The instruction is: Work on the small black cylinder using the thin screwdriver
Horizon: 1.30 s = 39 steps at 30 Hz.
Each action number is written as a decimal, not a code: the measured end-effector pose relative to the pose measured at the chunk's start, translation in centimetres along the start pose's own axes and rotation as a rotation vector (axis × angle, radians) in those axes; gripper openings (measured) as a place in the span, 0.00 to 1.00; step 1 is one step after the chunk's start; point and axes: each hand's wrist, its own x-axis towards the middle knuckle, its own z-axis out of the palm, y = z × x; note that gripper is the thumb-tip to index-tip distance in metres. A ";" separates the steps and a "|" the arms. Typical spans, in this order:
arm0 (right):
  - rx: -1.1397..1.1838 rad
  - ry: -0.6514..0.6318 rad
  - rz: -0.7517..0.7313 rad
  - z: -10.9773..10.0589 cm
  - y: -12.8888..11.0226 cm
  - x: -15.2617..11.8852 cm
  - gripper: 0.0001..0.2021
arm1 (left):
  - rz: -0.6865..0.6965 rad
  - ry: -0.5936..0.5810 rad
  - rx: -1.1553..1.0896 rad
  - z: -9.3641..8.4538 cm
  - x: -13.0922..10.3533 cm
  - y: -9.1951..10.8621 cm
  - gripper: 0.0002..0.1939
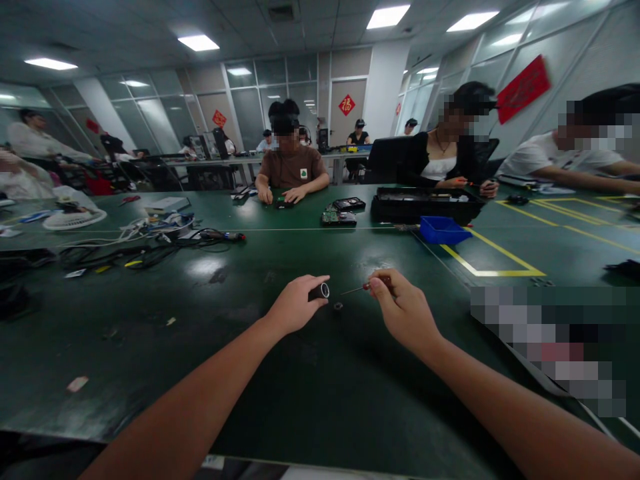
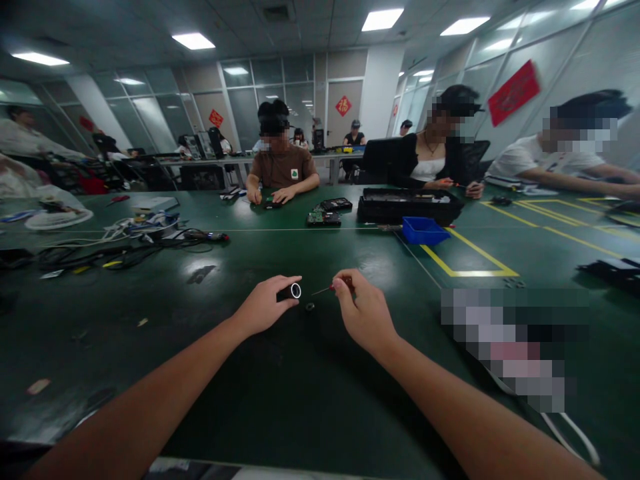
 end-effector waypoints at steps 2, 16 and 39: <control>0.009 0.005 0.007 0.0 0.0 0.0 0.11 | -0.009 0.036 -0.026 0.0 0.0 -0.1 0.24; 0.041 0.065 0.007 0.0 -0.2 0.0 0.11 | -0.029 -0.111 0.073 1.1 -0.6 1.6 0.21; 0.069 0.072 -0.007 -0.2 0.3 0.0 0.11 | -0.252 0.169 -0.167 -1.5 1.0 -0.7 0.10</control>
